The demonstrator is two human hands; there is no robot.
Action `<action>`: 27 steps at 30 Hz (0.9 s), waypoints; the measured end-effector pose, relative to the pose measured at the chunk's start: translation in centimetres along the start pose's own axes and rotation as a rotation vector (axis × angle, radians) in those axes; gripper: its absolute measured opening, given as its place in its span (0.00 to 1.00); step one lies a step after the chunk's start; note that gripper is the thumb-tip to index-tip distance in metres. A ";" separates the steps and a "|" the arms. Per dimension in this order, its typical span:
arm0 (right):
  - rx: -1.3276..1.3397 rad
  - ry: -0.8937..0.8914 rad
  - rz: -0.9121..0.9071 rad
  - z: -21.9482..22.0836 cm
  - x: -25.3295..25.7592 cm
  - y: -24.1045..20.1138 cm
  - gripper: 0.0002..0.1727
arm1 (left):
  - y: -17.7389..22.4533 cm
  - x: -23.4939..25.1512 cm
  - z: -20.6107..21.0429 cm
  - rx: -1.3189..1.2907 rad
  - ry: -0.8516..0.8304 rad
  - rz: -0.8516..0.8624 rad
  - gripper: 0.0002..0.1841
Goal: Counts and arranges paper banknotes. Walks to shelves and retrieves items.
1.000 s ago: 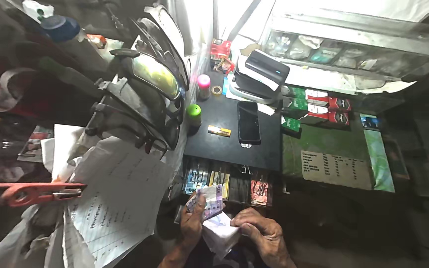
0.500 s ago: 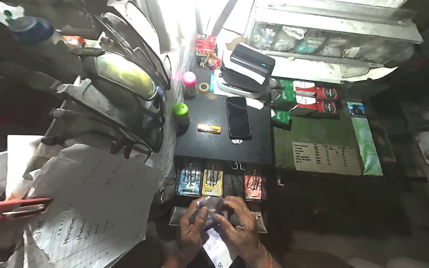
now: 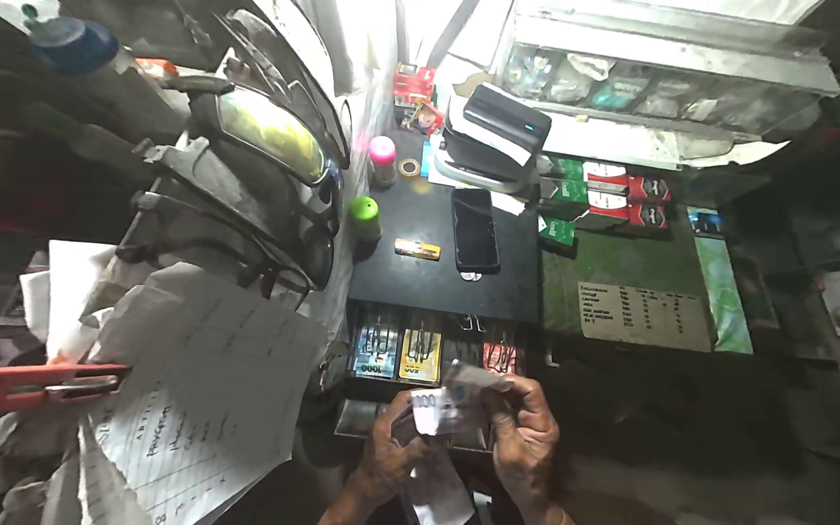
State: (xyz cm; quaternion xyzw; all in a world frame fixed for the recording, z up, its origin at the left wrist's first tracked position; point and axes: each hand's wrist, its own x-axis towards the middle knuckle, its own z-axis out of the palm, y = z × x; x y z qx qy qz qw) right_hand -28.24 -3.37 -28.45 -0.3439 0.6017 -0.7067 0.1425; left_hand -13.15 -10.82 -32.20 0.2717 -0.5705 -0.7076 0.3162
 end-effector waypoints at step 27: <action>-1.008 -0.200 0.150 -1.4 4.8 6.9 0.12 | -0.4 0.6 -3.1 -0.117 0.038 0.102 0.15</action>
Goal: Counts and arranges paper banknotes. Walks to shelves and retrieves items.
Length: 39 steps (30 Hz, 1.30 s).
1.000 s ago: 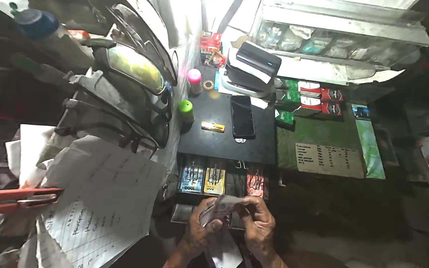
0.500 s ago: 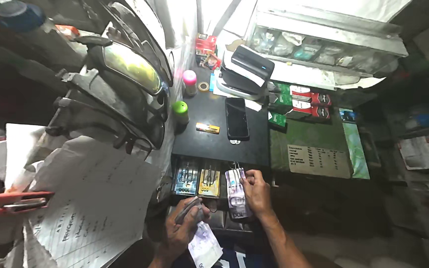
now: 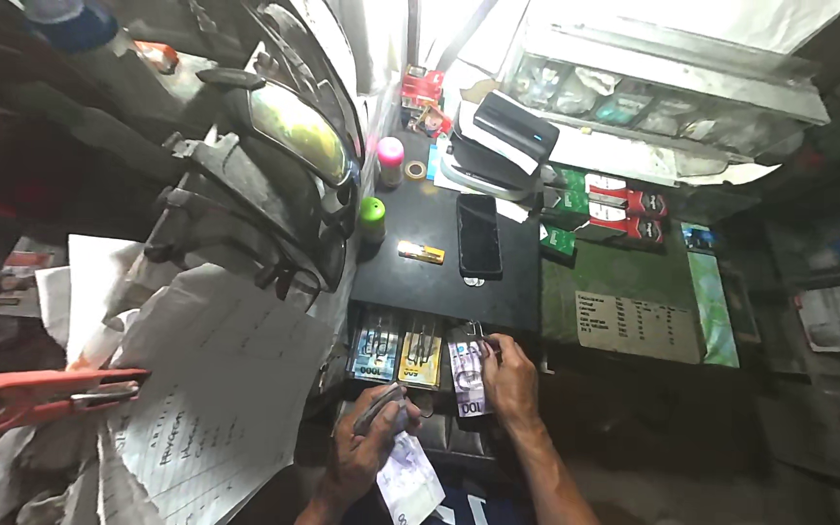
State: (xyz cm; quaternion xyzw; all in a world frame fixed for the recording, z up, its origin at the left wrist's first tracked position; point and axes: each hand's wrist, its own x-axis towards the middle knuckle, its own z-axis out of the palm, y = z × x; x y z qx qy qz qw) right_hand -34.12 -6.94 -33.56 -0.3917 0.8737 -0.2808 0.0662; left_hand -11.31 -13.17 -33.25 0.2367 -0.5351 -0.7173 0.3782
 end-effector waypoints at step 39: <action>-0.445 -0.838 -0.256 0.0 1.3 -2.8 0.29 | 0.2 -0.6 0.0 0.003 0.019 -0.009 0.15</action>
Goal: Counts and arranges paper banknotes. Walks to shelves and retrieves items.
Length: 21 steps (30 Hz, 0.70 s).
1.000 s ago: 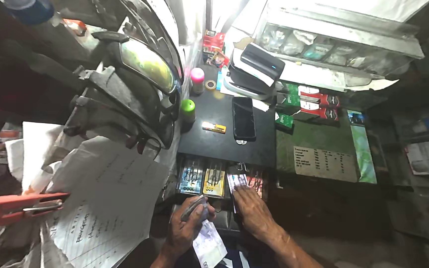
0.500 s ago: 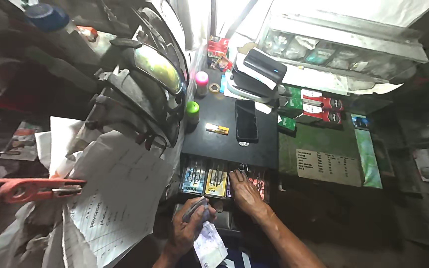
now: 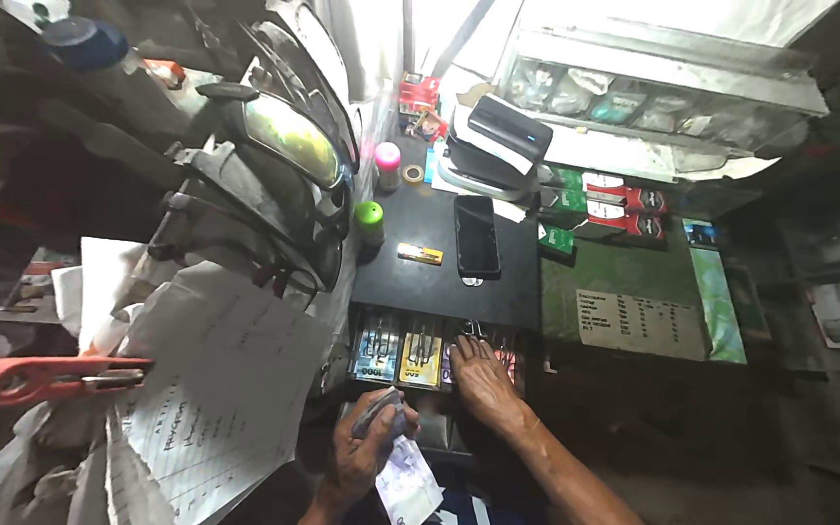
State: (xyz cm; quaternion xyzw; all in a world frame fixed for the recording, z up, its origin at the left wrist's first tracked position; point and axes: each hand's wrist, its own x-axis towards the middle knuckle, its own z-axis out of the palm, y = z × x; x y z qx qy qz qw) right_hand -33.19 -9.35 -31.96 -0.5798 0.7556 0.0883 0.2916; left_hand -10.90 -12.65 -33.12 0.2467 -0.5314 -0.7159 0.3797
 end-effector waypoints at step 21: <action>1.370 0.162 -0.418 2.8 -5.4 -4.6 0.15 | 1.9 2.1 1.7 0.070 0.083 0.177 0.14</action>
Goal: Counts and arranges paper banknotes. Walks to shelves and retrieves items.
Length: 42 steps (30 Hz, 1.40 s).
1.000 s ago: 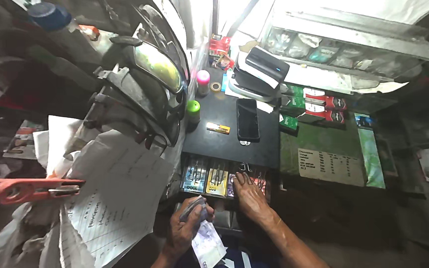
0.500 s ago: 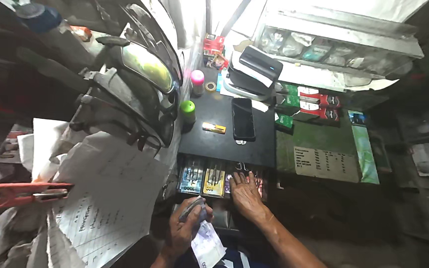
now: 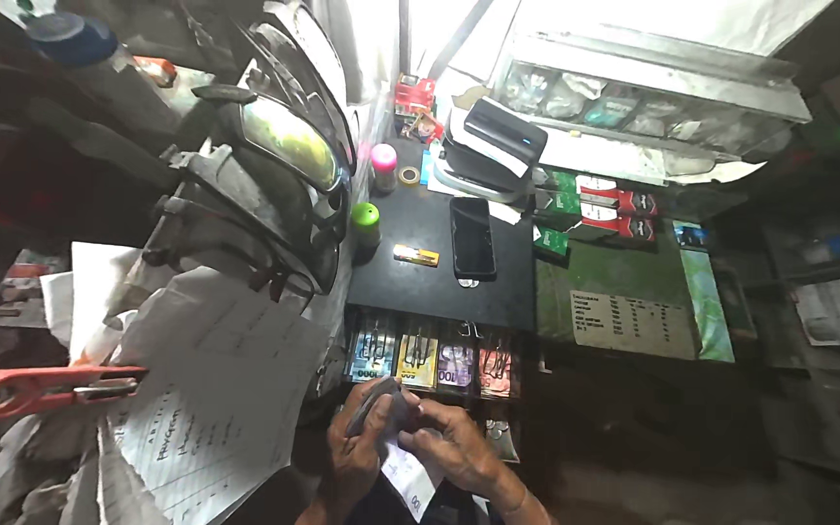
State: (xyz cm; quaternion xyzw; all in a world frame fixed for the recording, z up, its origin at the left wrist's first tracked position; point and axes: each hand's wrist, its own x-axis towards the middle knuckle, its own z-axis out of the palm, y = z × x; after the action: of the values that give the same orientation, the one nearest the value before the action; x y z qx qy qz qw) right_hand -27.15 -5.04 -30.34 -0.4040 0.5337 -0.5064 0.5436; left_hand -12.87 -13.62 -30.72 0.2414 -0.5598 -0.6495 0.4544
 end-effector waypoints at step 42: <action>-1.075 0.216 -0.566 -1.3 -2.1 -1.2 0.14 | 0.2 -5.9 1.2 0.130 -0.087 -0.424 0.14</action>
State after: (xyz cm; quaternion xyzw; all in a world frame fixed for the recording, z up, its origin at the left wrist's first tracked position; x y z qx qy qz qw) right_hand -28.42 -3.05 -28.95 -0.6939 0.6384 -0.3291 0.0510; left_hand -11.04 -7.95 -31.37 0.3541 -0.5565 -0.7027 0.2667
